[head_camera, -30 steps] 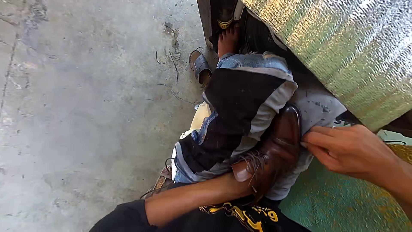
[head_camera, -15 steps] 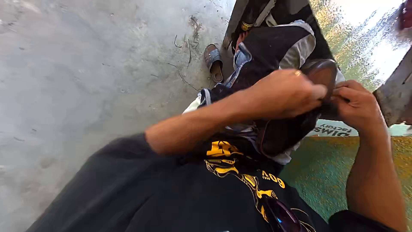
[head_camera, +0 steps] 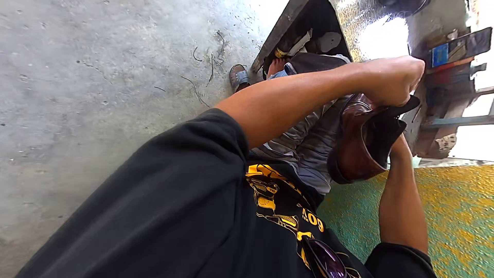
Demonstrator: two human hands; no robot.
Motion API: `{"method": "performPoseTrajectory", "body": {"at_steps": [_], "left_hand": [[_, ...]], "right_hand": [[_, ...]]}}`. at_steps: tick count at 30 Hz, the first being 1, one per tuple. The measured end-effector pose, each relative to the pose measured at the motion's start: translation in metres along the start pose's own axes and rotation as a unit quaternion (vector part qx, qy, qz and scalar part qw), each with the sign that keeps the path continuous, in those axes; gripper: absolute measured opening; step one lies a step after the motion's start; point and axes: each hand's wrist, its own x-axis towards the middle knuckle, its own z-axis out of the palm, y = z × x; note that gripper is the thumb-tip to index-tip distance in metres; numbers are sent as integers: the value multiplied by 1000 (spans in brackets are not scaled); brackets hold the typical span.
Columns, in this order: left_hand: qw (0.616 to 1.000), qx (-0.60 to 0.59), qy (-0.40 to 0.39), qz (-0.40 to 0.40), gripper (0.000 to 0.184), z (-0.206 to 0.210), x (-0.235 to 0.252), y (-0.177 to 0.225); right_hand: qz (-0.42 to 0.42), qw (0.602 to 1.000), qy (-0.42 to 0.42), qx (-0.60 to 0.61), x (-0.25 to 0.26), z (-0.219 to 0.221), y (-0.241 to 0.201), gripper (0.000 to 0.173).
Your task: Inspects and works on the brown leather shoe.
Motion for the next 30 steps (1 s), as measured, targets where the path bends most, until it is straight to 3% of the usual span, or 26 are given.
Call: {"method": "performPoseTrajectory", "body": {"at_steps": [3, 6, 10, 13, 18, 22, 24, 28, 30], "left_hand": [[997, -52, 3, -51, 25, -5, 8, -2], [993, -78, 10, -89, 21, -7, 10, -2], [994, -68, 7, -85, 26, -4, 3, -6], [997, -31, 19, -62, 29, 6, -8, -15], [996, -14, 85, -8, 27, 40, -60, -24], [987, -64, 90, -115, 54, 63, -122, -22], [983, -25, 81, -165, 60, 72, -145, -15], [970, 110, 84, -199, 25, 77, -175, 4], [963, 191, 124, -144, 19, 80, -183, 11]], "right_hand": [[7, 1000, -8, 16, 1, -2, -4, 22], [-53, 998, 15, 44, 5, 1, 29, 26], [-25, 1000, -5, 9, 3, 1, 7, 13], [-99, 995, 18, -21, 15, 6, 45, 20], [-138, 987, 23, -72, 22, 8, 62, 20], [-149, 983, 31, -100, 24, 11, 68, 22], [-152, 982, 38, -102, 22, 12, 68, 22], [-146, 981, 46, -116, 20, 12, 64, 23], [-139, 981, 50, -123, 19, 11, 60, 24]]}}
